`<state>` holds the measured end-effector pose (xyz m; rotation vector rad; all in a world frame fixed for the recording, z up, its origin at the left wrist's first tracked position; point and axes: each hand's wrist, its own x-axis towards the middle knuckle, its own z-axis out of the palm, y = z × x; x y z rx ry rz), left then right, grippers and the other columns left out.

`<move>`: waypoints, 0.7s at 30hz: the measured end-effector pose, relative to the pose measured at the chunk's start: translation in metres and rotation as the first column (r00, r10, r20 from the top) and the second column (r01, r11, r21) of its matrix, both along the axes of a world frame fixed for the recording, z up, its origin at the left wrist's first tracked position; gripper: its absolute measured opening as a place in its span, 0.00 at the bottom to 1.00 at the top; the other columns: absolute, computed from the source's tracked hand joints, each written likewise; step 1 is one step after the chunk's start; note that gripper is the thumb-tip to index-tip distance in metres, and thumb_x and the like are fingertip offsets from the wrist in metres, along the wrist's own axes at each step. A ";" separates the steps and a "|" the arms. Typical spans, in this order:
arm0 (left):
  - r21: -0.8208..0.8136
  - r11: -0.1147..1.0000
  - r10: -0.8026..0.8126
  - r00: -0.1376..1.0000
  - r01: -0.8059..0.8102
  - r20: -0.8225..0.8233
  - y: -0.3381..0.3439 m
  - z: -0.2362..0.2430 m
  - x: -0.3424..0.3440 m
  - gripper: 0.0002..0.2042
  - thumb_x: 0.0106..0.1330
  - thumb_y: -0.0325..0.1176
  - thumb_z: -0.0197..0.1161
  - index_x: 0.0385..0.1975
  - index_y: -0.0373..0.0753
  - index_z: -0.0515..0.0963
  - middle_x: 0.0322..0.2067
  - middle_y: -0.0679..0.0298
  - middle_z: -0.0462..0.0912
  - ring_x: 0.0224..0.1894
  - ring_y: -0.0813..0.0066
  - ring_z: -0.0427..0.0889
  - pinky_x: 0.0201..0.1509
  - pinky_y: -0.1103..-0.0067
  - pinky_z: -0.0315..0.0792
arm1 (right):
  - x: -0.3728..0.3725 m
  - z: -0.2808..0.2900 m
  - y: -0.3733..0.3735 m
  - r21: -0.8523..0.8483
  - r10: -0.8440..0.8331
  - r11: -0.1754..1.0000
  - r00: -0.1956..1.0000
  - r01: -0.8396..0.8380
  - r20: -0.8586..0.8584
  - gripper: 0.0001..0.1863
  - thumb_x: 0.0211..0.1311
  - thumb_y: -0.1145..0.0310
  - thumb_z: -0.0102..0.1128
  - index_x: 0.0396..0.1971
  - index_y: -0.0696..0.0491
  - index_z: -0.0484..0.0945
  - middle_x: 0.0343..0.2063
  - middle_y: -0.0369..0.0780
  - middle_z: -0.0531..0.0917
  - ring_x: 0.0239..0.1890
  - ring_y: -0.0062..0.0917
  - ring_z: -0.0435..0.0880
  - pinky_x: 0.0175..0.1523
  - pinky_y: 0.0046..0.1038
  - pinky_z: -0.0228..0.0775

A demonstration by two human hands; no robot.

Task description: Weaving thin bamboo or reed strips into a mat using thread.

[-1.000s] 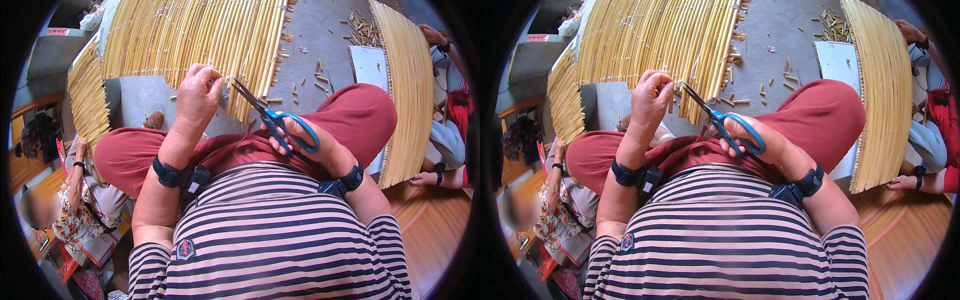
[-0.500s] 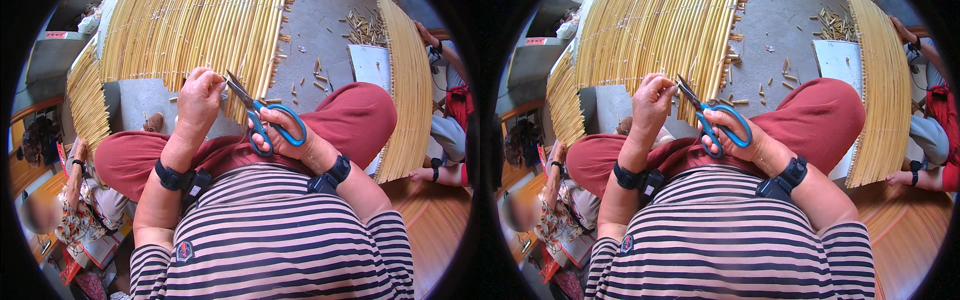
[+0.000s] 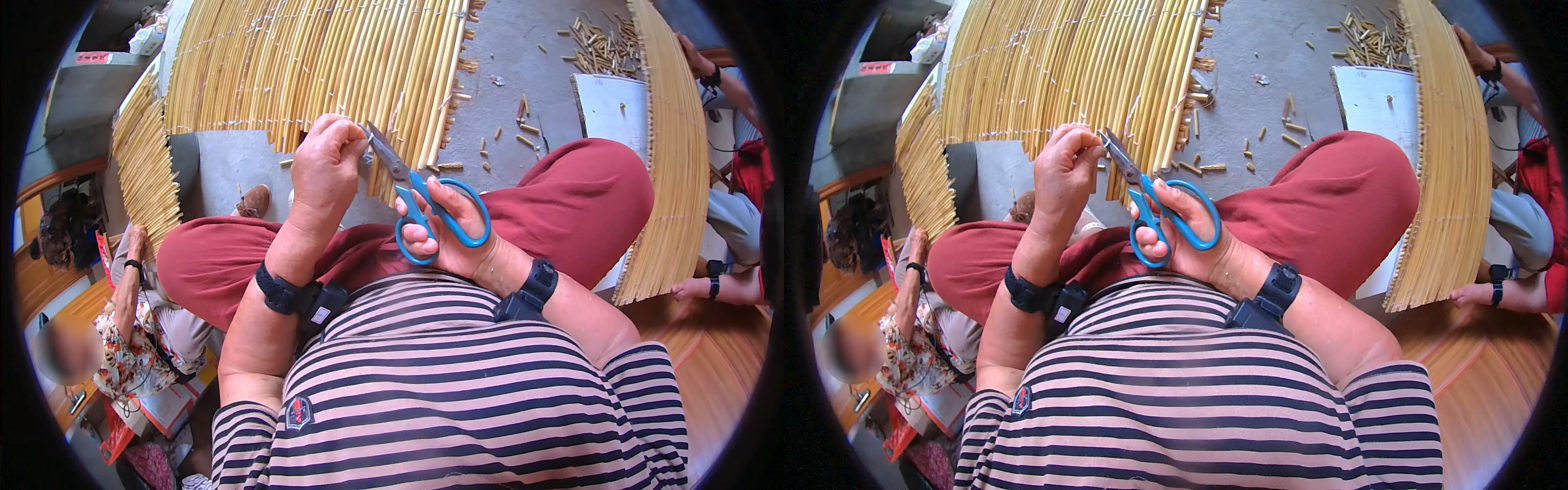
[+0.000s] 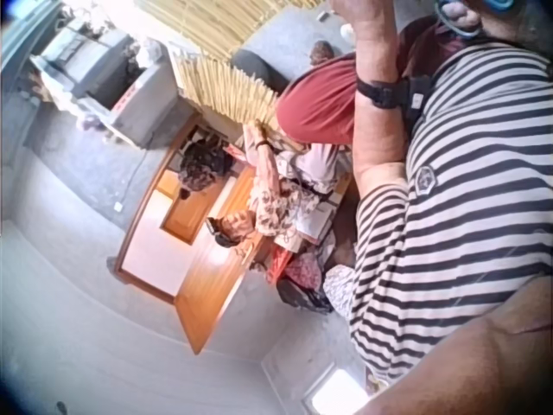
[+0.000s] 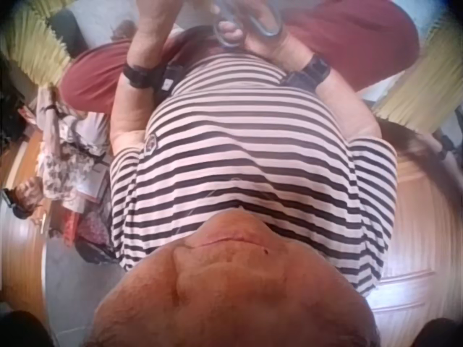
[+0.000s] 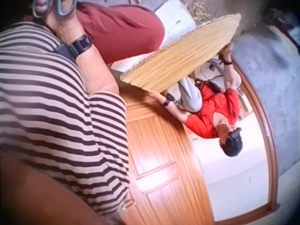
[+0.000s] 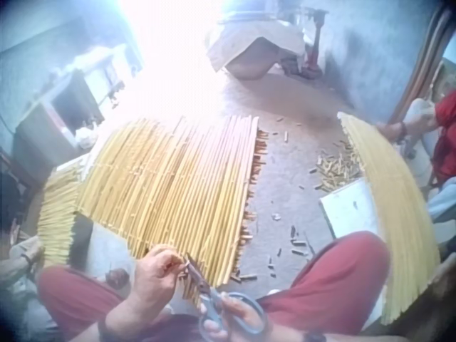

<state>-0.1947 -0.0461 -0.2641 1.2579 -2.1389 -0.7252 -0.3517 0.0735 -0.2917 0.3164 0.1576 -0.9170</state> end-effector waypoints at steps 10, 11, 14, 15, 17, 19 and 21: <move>0.573 0.776 -0.134 0.957 0.263 -0.258 -0.019 0.034 0.052 0.04 0.57 0.24 0.61 0.23 0.33 0.74 0.24 0.69 0.72 0.29 0.84 0.72 0.31 0.84 0.66 | -0.018 0.016 0.002 -0.150 0.059 0.984 0.974 -0.093 -0.219 0.21 0.65 0.52 0.48 0.40 0.57 0.70 0.25 0.40 0.76 0.24 0.19 0.74 0.26 0.16 0.63; 0.730 0.613 -0.120 0.948 0.303 -0.294 -0.019 0.050 0.065 0.05 0.58 0.27 0.61 0.24 0.33 0.75 0.23 0.69 0.74 0.27 0.83 0.73 0.30 0.83 0.68 | -0.024 0.024 0.003 -0.171 0.065 0.979 0.959 -0.116 -0.276 0.20 0.65 0.53 0.48 0.42 0.57 0.69 0.26 0.40 0.76 0.25 0.19 0.75 0.27 0.14 0.62; 0.883 0.453 -0.124 0.990 0.122 -0.073 -0.014 0.076 0.092 0.05 0.58 0.28 0.61 0.26 0.34 0.76 0.21 0.65 0.77 0.24 0.77 0.75 0.30 0.81 0.70 | -0.045 0.043 0.003 -0.326 -0.064 0.931 0.810 -0.161 -0.583 0.26 0.61 0.49 0.51 0.46 0.56 0.67 0.30 0.38 0.76 0.29 0.18 0.74 0.32 0.14 0.62; 0.731 0.679 -0.304 0.880 -0.068 0.364 -0.013 0.075 0.097 0.06 0.60 0.30 0.61 0.27 0.34 0.77 0.22 0.66 0.77 0.25 0.79 0.75 0.30 0.81 0.70 | -0.052 0.053 0.002 -0.396 -0.195 0.900 0.644 -0.183 -0.740 0.28 0.60 0.47 0.52 0.47 0.56 0.67 0.31 0.37 0.75 0.30 0.18 0.74 0.33 0.14 0.62; 0.462 0.878 -0.310 0.588 -0.123 0.747 -0.014 0.062 0.111 0.07 0.61 0.32 0.60 0.28 0.34 0.78 0.22 0.68 0.77 0.26 0.81 0.75 0.30 0.81 0.70 | -0.059 0.071 -0.002 -0.437 -0.330 0.890 0.482 -0.127 -0.812 0.28 0.57 0.46 0.55 0.47 0.54 0.67 0.31 0.34 0.75 0.32 0.16 0.74 0.37 0.16 0.64; 0.160 0.983 -0.004 0.861 -0.089 0.509 -0.018 0.045 0.124 0.04 0.60 0.28 0.61 0.32 0.36 0.79 0.23 0.68 0.78 0.27 0.81 0.76 0.30 0.81 0.70 | -0.071 0.077 -0.007 -0.471 -0.383 0.845 0.330 -0.253 -0.863 0.25 0.57 0.49 0.56 0.44 0.54 0.69 0.30 0.35 0.76 0.32 0.16 0.74 0.38 0.18 0.65; 0.163 0.986 0.019 0.995 -0.035 0.097 -0.023 0.031 0.095 0.11 0.58 0.23 0.61 0.41 0.37 0.77 0.33 0.64 0.79 0.32 0.79 0.78 0.34 0.83 0.73 | -0.066 0.087 -0.014 -0.335 -0.362 0.850 0.011 -0.406 -0.932 0.23 0.54 0.52 0.58 0.42 0.54 0.71 0.30 0.37 0.76 0.33 0.19 0.75 0.38 0.21 0.65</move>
